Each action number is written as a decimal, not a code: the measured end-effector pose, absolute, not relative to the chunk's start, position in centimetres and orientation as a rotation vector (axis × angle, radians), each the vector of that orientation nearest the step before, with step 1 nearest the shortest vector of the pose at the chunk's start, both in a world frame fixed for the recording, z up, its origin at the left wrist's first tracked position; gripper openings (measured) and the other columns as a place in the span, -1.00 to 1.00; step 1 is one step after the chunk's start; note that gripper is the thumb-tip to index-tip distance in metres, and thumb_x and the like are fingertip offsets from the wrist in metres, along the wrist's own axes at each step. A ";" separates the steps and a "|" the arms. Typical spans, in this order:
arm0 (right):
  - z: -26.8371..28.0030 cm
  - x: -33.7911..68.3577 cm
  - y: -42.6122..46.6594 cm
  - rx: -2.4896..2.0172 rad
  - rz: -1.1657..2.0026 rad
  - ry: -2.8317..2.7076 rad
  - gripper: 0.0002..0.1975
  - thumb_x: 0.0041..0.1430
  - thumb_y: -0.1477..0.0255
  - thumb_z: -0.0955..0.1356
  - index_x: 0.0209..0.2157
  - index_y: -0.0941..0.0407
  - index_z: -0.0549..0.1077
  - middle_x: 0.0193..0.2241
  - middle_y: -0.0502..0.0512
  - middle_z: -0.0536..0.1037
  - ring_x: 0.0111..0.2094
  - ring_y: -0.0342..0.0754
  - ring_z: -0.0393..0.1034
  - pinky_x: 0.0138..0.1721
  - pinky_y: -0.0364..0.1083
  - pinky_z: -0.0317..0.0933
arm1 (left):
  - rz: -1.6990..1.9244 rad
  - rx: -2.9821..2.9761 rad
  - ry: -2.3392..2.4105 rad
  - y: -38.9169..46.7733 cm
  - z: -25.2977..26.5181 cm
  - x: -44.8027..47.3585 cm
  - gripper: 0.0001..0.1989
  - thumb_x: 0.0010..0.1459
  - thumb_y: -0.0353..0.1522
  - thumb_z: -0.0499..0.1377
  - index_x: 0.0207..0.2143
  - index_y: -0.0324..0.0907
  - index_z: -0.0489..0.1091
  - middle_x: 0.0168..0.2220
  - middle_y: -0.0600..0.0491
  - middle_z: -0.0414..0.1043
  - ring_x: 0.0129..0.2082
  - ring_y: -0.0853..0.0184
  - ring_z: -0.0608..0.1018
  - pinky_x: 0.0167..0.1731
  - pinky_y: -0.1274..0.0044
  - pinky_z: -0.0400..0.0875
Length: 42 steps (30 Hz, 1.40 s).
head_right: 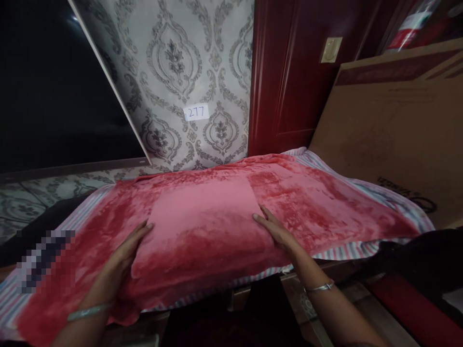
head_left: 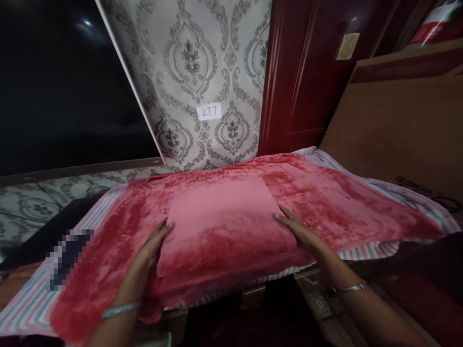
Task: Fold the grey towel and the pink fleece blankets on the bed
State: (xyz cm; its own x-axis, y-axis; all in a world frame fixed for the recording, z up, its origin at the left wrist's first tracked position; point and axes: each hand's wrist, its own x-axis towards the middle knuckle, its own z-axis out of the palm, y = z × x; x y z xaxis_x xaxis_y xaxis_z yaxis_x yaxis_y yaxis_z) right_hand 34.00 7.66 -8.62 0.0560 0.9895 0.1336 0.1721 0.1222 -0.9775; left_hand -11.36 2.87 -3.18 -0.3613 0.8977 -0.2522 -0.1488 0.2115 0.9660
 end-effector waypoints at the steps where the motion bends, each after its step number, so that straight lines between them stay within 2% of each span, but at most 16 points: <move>1: -8.4 33.8 8.3 -1.265 1.029 -1.327 -0.35 0.09 -0.01 0.44 0.16 -0.02 0.46 0.11 0.22 0.52 0.14 0.23 0.40 0.15 0.24 0.29 | 1.329 0.692 1.497 3.6 -2.8 -11.3 -0.28 -0.04 -0.24 0.43 0.17 -0.24 0.37 0.08 -0.26 0.50 0.05 0.05 0.57 0.06 0.28 0.47; 4: -7.2 32.9 10.2 -1.304 1.217 -1.226 -0.31 0.09 0.00 0.44 0.20 0.02 0.42 0.15 0.25 0.48 0.17 0.25 0.37 0.19 0.25 0.25 | 1.347 0.612 1.494 6.0 -2.0 -11.3 -0.28 -0.06 -0.28 0.45 0.17 -0.24 0.38 0.08 -0.22 0.51 0.07 0.07 0.56 0.09 0.32 0.44; 8: -4.9 31.4 11.8 -1.224 1.346 -1.174 -0.36 0.00 0.09 0.49 0.12 0.01 0.48 0.15 0.17 0.49 0.26 0.28 0.25 0.27 0.17 0.17 | 1.368 0.628 1.538 9.2 -1.4 -11.1 -0.25 -0.09 -0.28 0.47 0.17 -0.20 0.37 0.09 -0.18 0.50 0.07 0.09 0.56 0.09 0.34 0.45; 10: -3.9 30.7 12.3 -1.149 1.356 -1.230 -0.37 -0.04 0.14 0.50 0.10 0.01 0.49 0.11 0.15 0.53 0.23 0.29 0.29 0.26 0.15 0.20 | 1.346 0.687 1.591 10.7 -0.8 -10.9 -0.23 -0.10 -0.30 0.48 0.18 -0.21 0.36 0.13 -0.21 0.47 0.07 0.07 0.56 0.08 0.34 0.46; 13: -3.2 30.2 13.1 -1.122 1.300 -1.336 -0.28 -0.13 0.21 0.52 0.13 0.06 0.46 0.08 0.17 0.55 0.13 0.30 0.39 0.21 0.21 0.23 | 1.325 0.778 1.657 12.6 0.2 -10.6 -0.19 -0.10 -0.37 0.47 0.22 -0.23 0.32 0.22 -0.23 0.38 0.14 0.04 0.51 0.11 0.34 0.45; 16: -3.7 30.3 13.9 -1.103 1.177 -1.374 -0.23 -0.16 0.20 0.51 0.16 0.06 0.42 0.11 0.16 0.53 0.12 0.26 0.40 0.19 0.20 0.24 | 1.365 0.856 1.640 13.6 0.6 -10.4 -0.19 -0.03 -0.47 0.40 0.29 -0.15 0.25 0.26 -0.14 0.34 0.17 0.12 0.48 0.13 0.40 0.43; 19: -5.2 30.8 14.5 -1.105 1.149 -1.381 -0.23 -0.12 0.14 0.48 0.16 0.07 0.41 0.12 0.17 0.51 0.12 0.22 0.40 0.17 0.17 0.26 | 1.358 0.974 1.688 13.8 0.0 -10.6 -0.20 0.07 -0.45 0.33 0.34 -0.12 0.16 0.26 -0.09 0.35 0.13 0.21 0.52 0.06 0.47 0.47; 23: -6.6 31.7 15.4 -1.186 1.200 -1.517 -0.22 -0.07 0.11 0.43 0.17 0.16 0.40 0.10 0.25 0.52 0.11 0.25 0.40 0.17 0.19 0.25 | 1.198 0.997 1.793 13.8 -1.0 -11.4 -0.23 0.07 -0.35 0.34 0.31 -0.28 0.19 0.09 -0.23 0.50 -0.04 0.14 0.62 -0.08 0.40 0.56; 25: -6.0 31.7 16.0 -1.296 1.039 -1.583 -0.19 -0.02 0.15 0.41 0.26 0.17 0.31 0.18 0.26 0.45 0.19 0.25 0.32 0.23 0.19 0.17 | 1.174 1.014 1.833 14.0 -0.7 -11.7 -0.20 0.09 -0.30 0.32 0.33 -0.29 0.14 0.08 -0.25 0.50 -0.03 0.10 0.61 -0.07 0.36 0.55; 27: -4.3 30.9 16.8 -1.451 0.769 -1.662 -0.14 0.03 0.22 0.41 0.35 0.17 0.19 0.28 0.28 0.32 0.29 0.24 0.19 0.30 0.17 0.07 | 1.185 1.095 1.889 14.6 0.2 -11.4 -0.15 0.09 -0.29 0.31 0.37 -0.21 0.06 0.18 -0.21 0.42 0.13 0.08 0.52 0.08 0.32 0.45; 30: -0.7 27.6 18.1 -1.608 0.431 -1.909 -0.16 0.16 0.26 0.37 0.40 0.22 0.08 0.37 0.33 0.14 0.37 0.19 0.02 0.35 0.11 -0.05 | 1.107 1.414 2.025 16.3 2.2 -9.2 -0.19 0.07 -0.32 0.31 0.35 -0.11 0.11 0.31 -0.13 0.28 0.36 0.06 0.22 0.33 0.26 0.11; 32: 1.1 24.7 18.6 -1.683 0.325 -2.072 -0.26 0.28 0.22 0.29 0.40 0.21 0.09 0.39 0.33 0.08 0.39 0.20 -0.04 0.34 0.15 -0.07 | 0.822 1.760 2.153 17.4 3.0 -6.9 -0.28 0.14 -0.27 0.25 0.33 -0.12 0.16 0.33 -0.15 0.24 0.39 0.02 0.16 0.36 0.19 -0.03; 35: 1.5 21.0 18.8 -1.776 0.243 -2.234 -0.38 0.39 0.17 0.18 0.39 0.08 0.13 0.42 0.24 0.04 0.41 0.24 -0.13 0.32 0.30 -0.14 | 0.332 2.073 2.253 18.2 2.4 -3.9 -0.37 0.28 -0.15 0.06 0.34 -0.17 0.16 0.37 -0.22 0.14 0.40 -0.02 0.13 0.35 0.06 -0.08; 37: 0.4 19.8 18.6 -1.799 0.232 -2.309 -0.41 0.42 0.14 0.14 0.38 0.05 0.15 0.41 0.21 0.07 0.41 0.24 -0.14 0.32 0.34 -0.19 | 0.138 2.141 2.265 18.2 1.0 -3.0 -0.37 0.33 -0.11 -0.06 0.34 -0.21 0.15 0.38 -0.25 0.12 0.40 -0.02 0.13 0.32 0.01 -0.08; 42: -2.9 20.0 18.7 -1.777 0.174 -2.368 -0.41 0.43 0.12 0.12 0.35 0.07 0.20 0.35 0.23 0.21 0.37 0.23 -0.04 0.31 0.32 -0.22 | 0.063 2.213 2.239 17.9 -2.3 -3.5 -0.34 0.37 -0.09 -0.19 0.36 -0.28 0.11 0.34 -0.26 0.19 0.36 0.03 0.19 0.30 0.00 -0.03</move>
